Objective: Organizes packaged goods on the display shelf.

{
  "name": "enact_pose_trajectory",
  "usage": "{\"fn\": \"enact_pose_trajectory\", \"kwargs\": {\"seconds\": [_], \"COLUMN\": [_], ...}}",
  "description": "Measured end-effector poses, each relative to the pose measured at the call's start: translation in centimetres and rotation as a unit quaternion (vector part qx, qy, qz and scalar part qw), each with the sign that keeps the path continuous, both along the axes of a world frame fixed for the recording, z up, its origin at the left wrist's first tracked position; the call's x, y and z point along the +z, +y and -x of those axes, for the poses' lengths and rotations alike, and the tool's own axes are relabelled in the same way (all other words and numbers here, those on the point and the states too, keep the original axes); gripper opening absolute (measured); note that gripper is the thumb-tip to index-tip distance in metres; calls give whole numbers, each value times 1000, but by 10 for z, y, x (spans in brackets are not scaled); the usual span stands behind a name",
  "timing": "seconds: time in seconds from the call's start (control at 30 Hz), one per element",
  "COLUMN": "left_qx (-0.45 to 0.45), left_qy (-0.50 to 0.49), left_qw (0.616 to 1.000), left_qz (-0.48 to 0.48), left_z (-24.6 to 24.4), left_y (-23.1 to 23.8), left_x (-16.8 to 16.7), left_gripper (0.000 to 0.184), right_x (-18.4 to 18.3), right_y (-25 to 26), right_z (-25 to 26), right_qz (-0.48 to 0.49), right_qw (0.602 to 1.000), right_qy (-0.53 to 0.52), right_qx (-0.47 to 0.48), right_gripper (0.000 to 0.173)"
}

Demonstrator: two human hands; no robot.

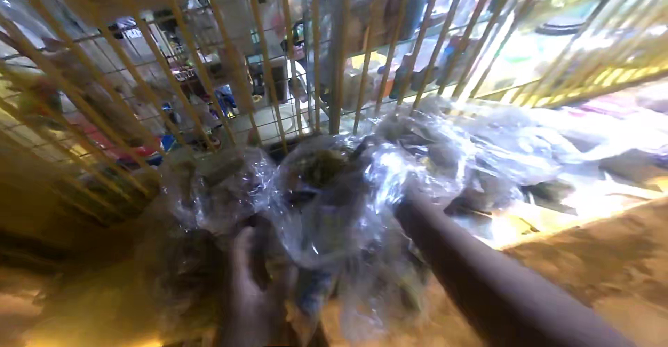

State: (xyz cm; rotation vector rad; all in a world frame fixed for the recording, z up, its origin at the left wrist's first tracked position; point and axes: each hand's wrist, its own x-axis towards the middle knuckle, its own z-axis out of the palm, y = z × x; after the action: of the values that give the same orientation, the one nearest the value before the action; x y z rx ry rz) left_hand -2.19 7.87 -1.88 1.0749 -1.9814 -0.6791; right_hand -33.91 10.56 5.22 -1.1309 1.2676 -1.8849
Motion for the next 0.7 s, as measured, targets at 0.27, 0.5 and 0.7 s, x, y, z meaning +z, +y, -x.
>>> {"fn": "enact_pose_trajectory", "kwargs": {"seconds": [0.27,0.5,0.7], "left_qx": [70,-65,259], "left_qy": [-118,-133,25], "left_qw": [975,989,965], "left_qz": [175,-30,29], "left_z": [82,71,-20], "left_y": [17,-34,-100], "left_x": [-97,-16,88], "left_gripper": [56,48,58], "right_x": [-5,12,25], "right_y": [-38,40,36], "right_z": [-10,-33,-65], "right_qz": [-216,-36,-56], "right_qw": [964,995,989], "right_qy": [135,26,-6], "right_qx": [-78,-94,134], "right_gripper": [102,34,14]}}
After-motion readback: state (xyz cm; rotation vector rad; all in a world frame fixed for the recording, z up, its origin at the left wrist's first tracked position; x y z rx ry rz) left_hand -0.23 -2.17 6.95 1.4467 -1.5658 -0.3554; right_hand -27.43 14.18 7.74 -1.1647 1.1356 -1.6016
